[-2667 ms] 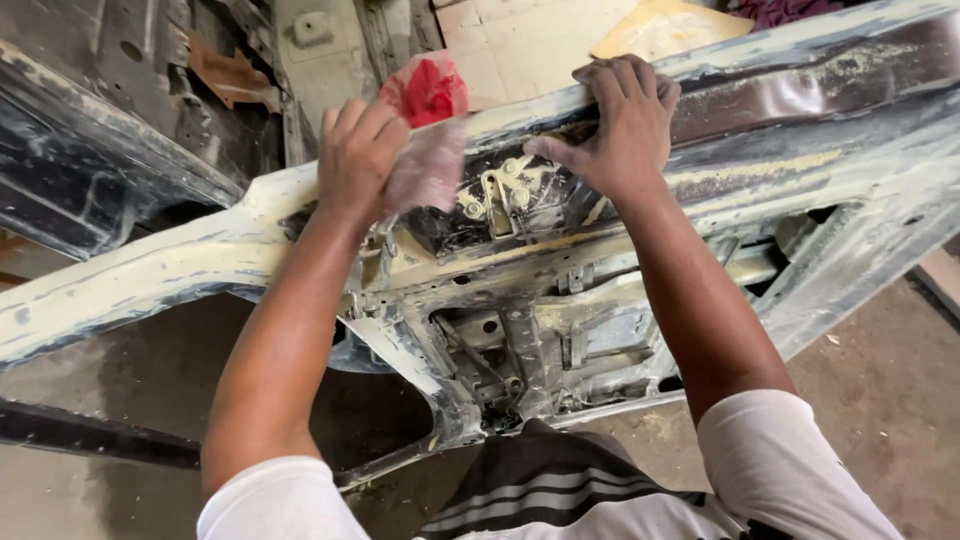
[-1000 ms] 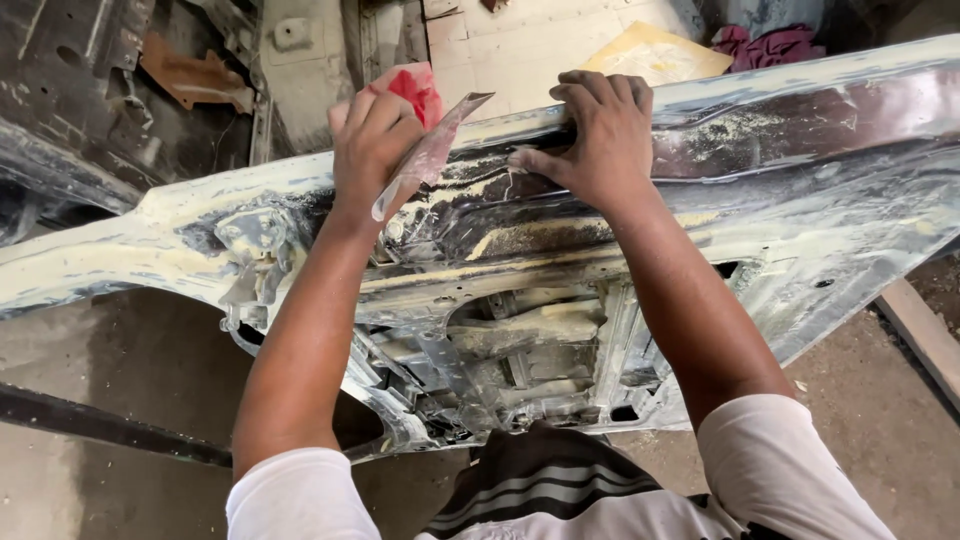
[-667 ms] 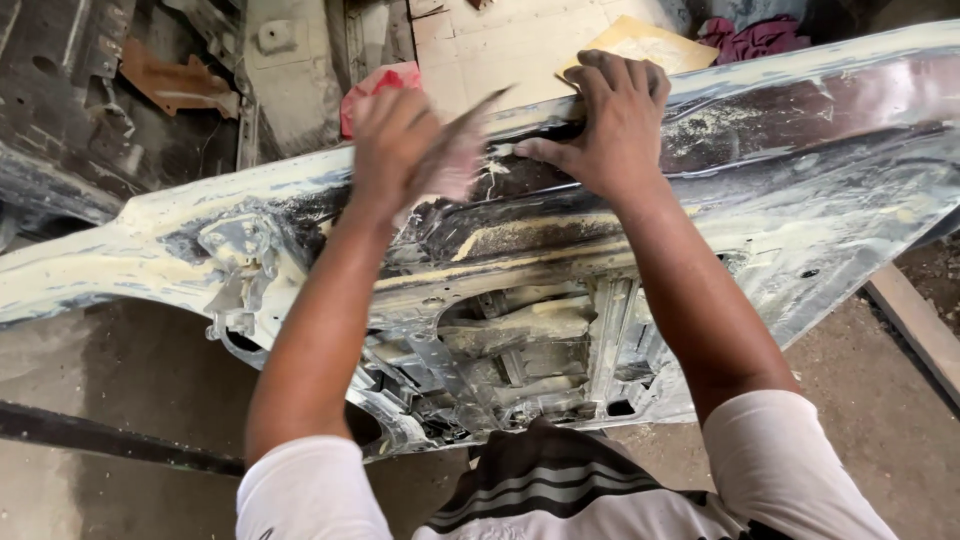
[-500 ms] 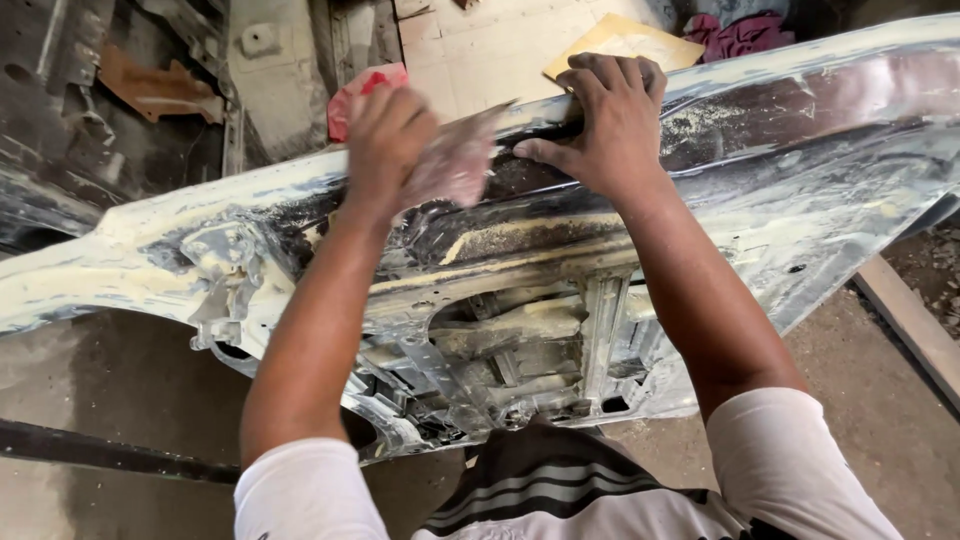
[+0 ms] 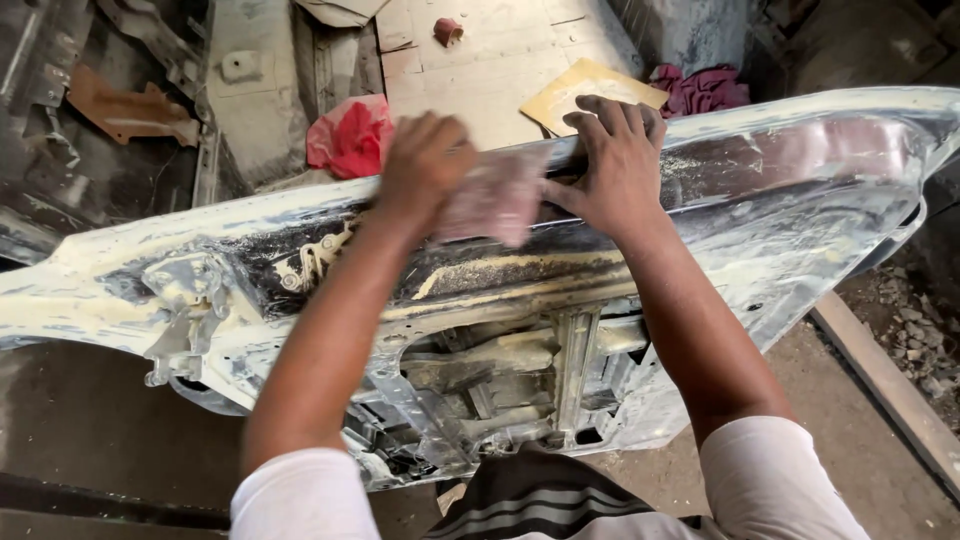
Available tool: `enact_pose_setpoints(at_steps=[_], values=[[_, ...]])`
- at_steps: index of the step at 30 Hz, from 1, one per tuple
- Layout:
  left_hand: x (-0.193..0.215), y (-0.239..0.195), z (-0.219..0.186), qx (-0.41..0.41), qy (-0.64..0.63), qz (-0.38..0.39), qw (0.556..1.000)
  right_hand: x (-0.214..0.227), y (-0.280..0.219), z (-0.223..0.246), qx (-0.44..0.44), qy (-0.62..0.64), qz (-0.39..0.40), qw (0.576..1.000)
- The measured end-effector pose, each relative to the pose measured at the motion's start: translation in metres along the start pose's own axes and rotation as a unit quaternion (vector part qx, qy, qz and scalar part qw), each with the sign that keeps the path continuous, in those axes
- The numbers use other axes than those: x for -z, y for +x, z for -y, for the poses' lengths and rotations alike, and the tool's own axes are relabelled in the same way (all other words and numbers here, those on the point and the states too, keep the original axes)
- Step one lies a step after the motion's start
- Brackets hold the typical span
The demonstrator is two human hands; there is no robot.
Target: The person sands the surface of a car door frame using a sanding block. They move the block back and forth along the edges and inner sections of the door, smoothing the surface.
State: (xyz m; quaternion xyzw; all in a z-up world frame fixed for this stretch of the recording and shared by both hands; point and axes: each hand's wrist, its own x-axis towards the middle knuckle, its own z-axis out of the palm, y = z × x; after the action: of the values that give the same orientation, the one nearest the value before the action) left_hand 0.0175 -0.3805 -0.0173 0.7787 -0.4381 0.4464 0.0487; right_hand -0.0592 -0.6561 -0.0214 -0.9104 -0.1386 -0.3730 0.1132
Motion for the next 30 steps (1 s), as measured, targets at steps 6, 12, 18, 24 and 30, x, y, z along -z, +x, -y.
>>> enact_pose_setpoints(at_steps=[6, 12, 18, 24, 30], values=[[0.014, 0.032, -0.025, -0.045, -0.019, 0.026, 0.998, 0.027, 0.005, -0.021, -0.007, -0.001, -0.001, 1.000], [0.004, 0.023, -0.015, 0.010, -0.012, 0.061, 0.998, 0.036, 0.005, -0.033, 0.000, 0.087, 0.030, 0.996], [-0.014, 0.022, -0.022, 0.037, -0.041, -0.007, 0.998, 0.040, 0.004, -0.029, -0.009, 0.092, 0.036, 0.995], [0.073, -0.082, 0.024, 0.165, 0.020, 0.004, 0.986, 0.045, 0.004, -0.023, 0.022, 0.073, 0.023, 0.997], [0.122, -0.101, -0.002, 0.337, -0.075, -0.032, 0.938, 0.002, -0.015, 0.019, 0.120, 0.179, 0.018, 0.976]])
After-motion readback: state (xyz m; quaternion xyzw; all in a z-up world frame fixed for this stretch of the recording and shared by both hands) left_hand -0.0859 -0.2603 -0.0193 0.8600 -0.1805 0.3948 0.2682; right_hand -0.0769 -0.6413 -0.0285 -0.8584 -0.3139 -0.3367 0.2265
